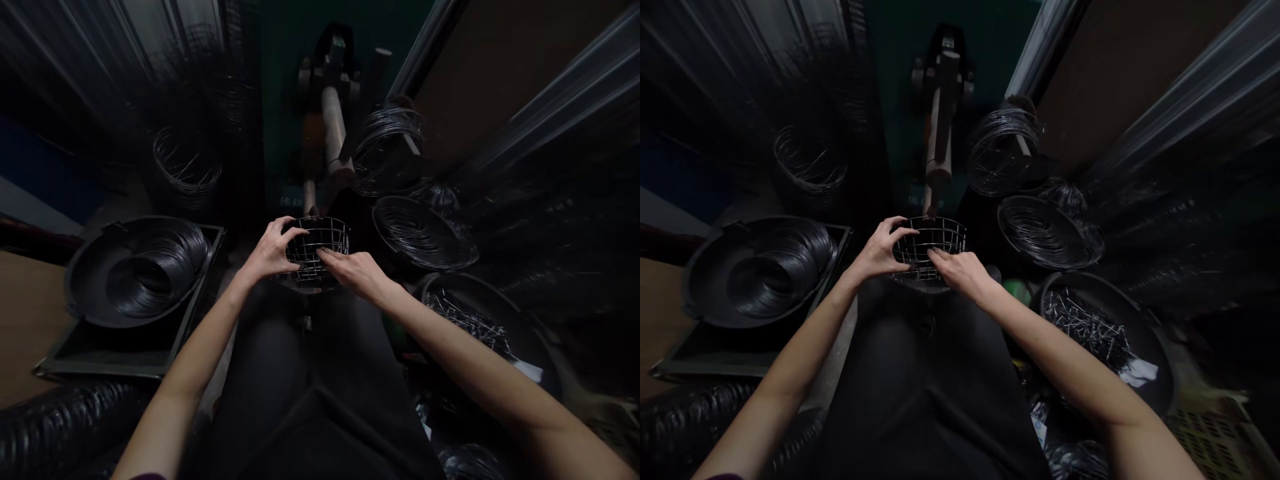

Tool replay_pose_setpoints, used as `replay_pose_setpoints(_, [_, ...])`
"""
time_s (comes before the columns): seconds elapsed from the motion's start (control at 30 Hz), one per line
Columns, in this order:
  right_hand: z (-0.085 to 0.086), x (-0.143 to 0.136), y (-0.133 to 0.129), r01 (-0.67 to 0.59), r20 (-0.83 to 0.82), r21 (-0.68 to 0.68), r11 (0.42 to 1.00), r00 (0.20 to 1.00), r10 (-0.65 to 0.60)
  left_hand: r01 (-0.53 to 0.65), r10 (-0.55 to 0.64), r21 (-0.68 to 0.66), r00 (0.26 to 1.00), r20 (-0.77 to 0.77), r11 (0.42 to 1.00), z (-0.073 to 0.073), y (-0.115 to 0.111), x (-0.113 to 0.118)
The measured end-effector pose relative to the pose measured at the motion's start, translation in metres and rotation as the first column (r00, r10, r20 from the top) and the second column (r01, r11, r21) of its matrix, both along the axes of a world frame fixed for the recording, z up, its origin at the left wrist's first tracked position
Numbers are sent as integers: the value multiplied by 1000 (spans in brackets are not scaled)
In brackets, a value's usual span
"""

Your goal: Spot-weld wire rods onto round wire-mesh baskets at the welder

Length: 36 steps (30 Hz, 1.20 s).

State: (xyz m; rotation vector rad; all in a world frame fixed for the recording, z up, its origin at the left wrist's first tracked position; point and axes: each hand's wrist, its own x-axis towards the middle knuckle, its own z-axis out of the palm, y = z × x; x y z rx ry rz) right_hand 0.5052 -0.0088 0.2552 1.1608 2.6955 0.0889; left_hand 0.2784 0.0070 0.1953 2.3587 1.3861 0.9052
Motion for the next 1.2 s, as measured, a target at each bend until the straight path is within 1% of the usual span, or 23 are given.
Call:
replay_pose_setpoints(0.1, [-2, 7, 3, -37, 16, 60, 998, 999, 36, 10, -10, -2, 1000, 10, 1000, -3, 4, 7])
replay_pose_setpoints(0.2, [-4, 11, 8, -36, 0, 89, 995, 999, 36, 24, -24, 3, 1000, 11, 1000, -4, 8, 12])
replay_pose_setpoints(0.4, [4, 11, 12, -45, 14, 71, 996, 999, 44, 17, -18, 7, 1000, 15, 1000, -1, 12, 12])
replay_pose_setpoints(0.6, [10, 9, 20, -73, 41, 76, 994, 997, 70, 22, -21, -27, 999, 35, 999, 1, 16, 7])
replay_pose_setpoints(0.87, [11, 7, 28, -61, -22, 58, 996, 998, 63, 23, -21, -48, 999, 45, 999, 3, 24, 4])
replay_pose_setpoints(1.03, [7, 6, 35, -38, -111, 58, 998, 993, 45, 25, -23, -43, 998, 55, 999, 5, 29, 2])
replay_pose_setpoints(1.1, [8, 5, 38, -41, -100, 61, 997, 994, 47, 24, -21, -54, 998, 55, 998, 5, 32, 0])
replay_pose_setpoints(1.2, [11, 5, 38, -46, -85, 53, 998, 995, 51, 61, -54, -88, 995, 79, 994, 8, 34, -1])
